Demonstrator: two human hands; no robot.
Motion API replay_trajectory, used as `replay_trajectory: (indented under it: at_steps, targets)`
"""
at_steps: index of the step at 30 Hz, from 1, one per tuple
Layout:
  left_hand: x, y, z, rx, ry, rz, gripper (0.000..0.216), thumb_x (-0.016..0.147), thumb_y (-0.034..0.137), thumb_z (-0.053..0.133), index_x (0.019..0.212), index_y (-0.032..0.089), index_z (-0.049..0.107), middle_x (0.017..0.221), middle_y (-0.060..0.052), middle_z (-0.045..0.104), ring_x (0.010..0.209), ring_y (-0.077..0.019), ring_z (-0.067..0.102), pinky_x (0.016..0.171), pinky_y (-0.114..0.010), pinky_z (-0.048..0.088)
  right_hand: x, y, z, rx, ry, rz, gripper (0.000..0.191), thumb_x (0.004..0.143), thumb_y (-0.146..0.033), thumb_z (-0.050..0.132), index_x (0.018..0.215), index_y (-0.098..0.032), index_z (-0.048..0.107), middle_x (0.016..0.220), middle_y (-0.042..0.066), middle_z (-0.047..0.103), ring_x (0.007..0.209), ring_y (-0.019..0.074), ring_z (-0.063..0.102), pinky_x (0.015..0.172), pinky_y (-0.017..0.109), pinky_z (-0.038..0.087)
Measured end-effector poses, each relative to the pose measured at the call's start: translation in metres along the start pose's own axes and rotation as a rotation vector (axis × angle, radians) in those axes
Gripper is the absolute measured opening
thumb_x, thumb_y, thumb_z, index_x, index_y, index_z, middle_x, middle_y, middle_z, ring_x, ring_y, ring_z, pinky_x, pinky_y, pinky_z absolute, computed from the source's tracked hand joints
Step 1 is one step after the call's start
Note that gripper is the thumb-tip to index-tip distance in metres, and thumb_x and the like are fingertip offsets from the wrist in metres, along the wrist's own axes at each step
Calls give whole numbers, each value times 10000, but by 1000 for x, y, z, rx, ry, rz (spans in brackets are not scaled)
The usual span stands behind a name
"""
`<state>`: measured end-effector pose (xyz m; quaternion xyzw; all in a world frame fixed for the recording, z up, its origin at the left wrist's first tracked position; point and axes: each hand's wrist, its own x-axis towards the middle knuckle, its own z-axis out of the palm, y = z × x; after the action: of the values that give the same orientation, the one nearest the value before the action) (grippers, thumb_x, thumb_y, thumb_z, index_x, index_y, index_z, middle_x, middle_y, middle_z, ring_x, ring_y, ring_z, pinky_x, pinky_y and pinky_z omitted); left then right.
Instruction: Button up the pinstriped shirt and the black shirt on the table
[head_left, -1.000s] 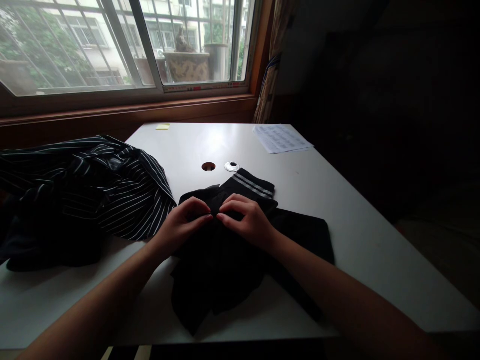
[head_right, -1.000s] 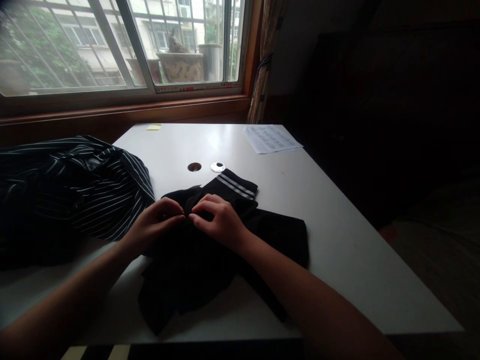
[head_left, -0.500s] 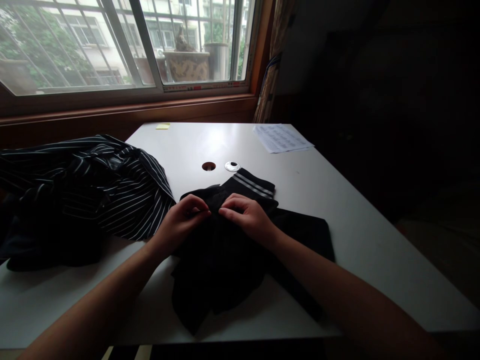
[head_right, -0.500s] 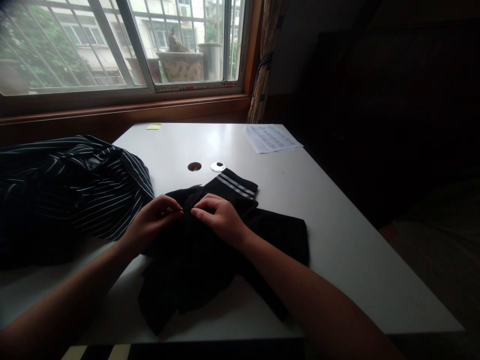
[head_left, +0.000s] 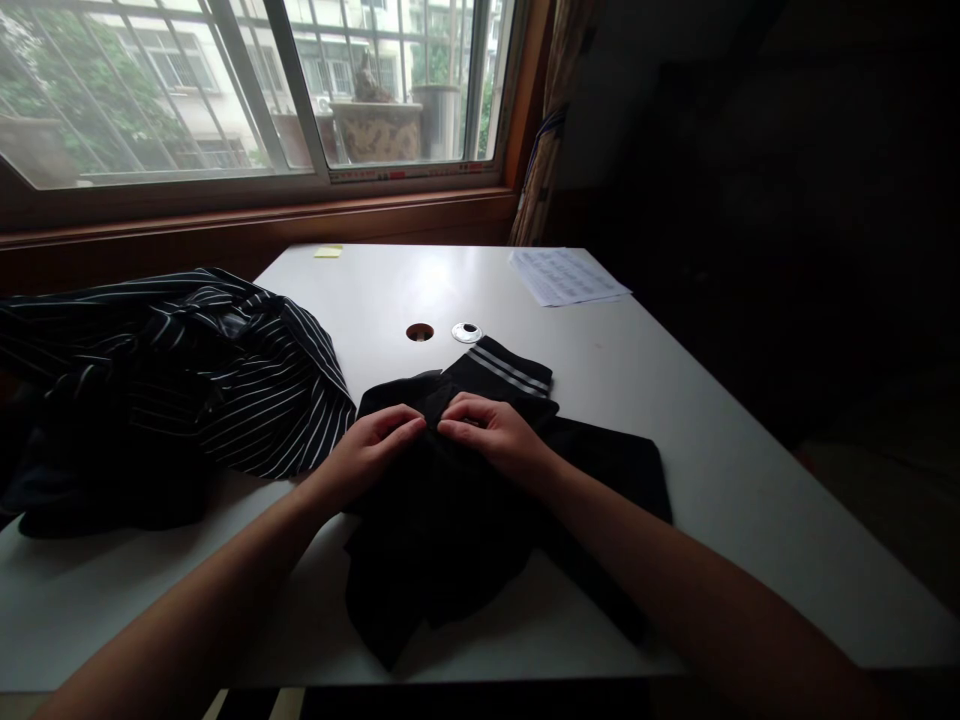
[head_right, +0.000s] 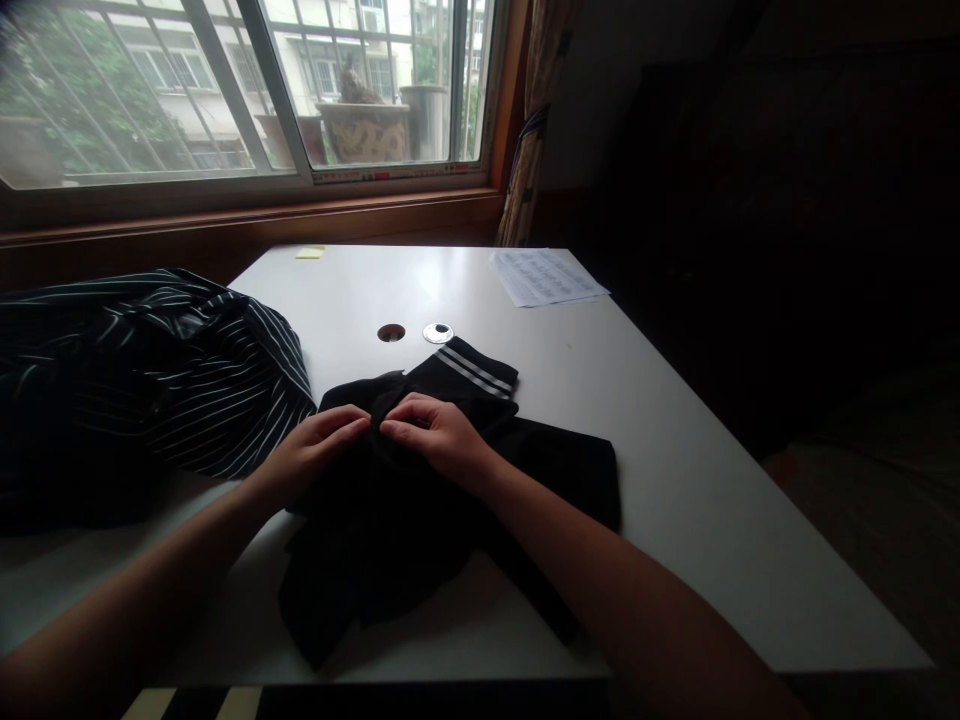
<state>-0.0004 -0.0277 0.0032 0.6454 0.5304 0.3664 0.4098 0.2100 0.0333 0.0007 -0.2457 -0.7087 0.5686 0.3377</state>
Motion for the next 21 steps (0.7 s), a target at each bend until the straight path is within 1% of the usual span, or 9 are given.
replay_trajectory:
  at_steps: [4, 7, 10, 13, 16, 19, 21]
  targets:
    - [0, 2, -1, -6, -22, -13, 317, 907, 476, 572, 946, 182, 683, 794, -6, 616, 738, -152, 547, 636, -232, 415, 0, 2, 1, -58, 7, -22, 177, 858, -359, 672, 851, -187, 715, 903, 28, 639, 865, 168, 603, 813, 288, 465]
    - [0, 2, 0, -35, -19, -37, 301, 884, 468, 607, 905, 176, 678, 773, 1, 601, 713, -141, 530, 615, -225, 403, 0, 2, 0, -108, 1, -18, 185, 856, -364, 672, 858, -187, 723, 899, 29, 645, 867, 171, 611, 817, 291, 465]
    - [0, 2, 1, -87, -2, -64, 289, 859, 460, 641, 903, 176, 672, 778, -1, 603, 721, -143, 535, 616, -226, 409, 1, 3, -2, -124, -20, 6, 180, 848, -355, 676, 875, -186, 732, 904, 29, 657, 877, 176, 619, 820, 294, 464]
    - [0, 0, 3, -135, 36, -65, 287, 842, 453, 663, 923, 177, 669, 821, -17, 619, 762, -159, 555, 648, -241, 430, 1, 4, -4, -130, -15, 47, 186, 831, -360, 689, 866, -183, 736, 889, 25, 666, 866, 180, 622, 810, 297, 464]
    - [0, 0, 5, -155, 65, -64, 279, 830, 445, 680, 928, 184, 675, 844, -20, 631, 779, -163, 567, 669, -245, 437, 1, 2, -5, -130, -17, 123, 209, 816, -377, 697, 869, -179, 738, 881, 24, 685, 870, 190, 628, 811, 303, 467]
    - [0, 0, 5, -186, 62, -95, 285, 804, 448, 703, 913, 185, 680, 818, -13, 633, 757, -160, 572, 644, -238, 434, 1, 1, -5, -128, -30, 178, 230, 806, -394, 700, 874, -177, 737, 867, 22, 697, 865, 195, 633, 807, 303, 472]
    - [1, -1, 6, -247, 49, -142, 290, 790, 447, 714, 897, 180, 677, 774, -4, 618, 714, -150, 565, 606, -231, 425, 1, 1, -5, -143, -34, 187, 235, 802, -401, 700, 868, -178, 733, 853, 19, 698, 851, 193, 634, 792, 299, 474]
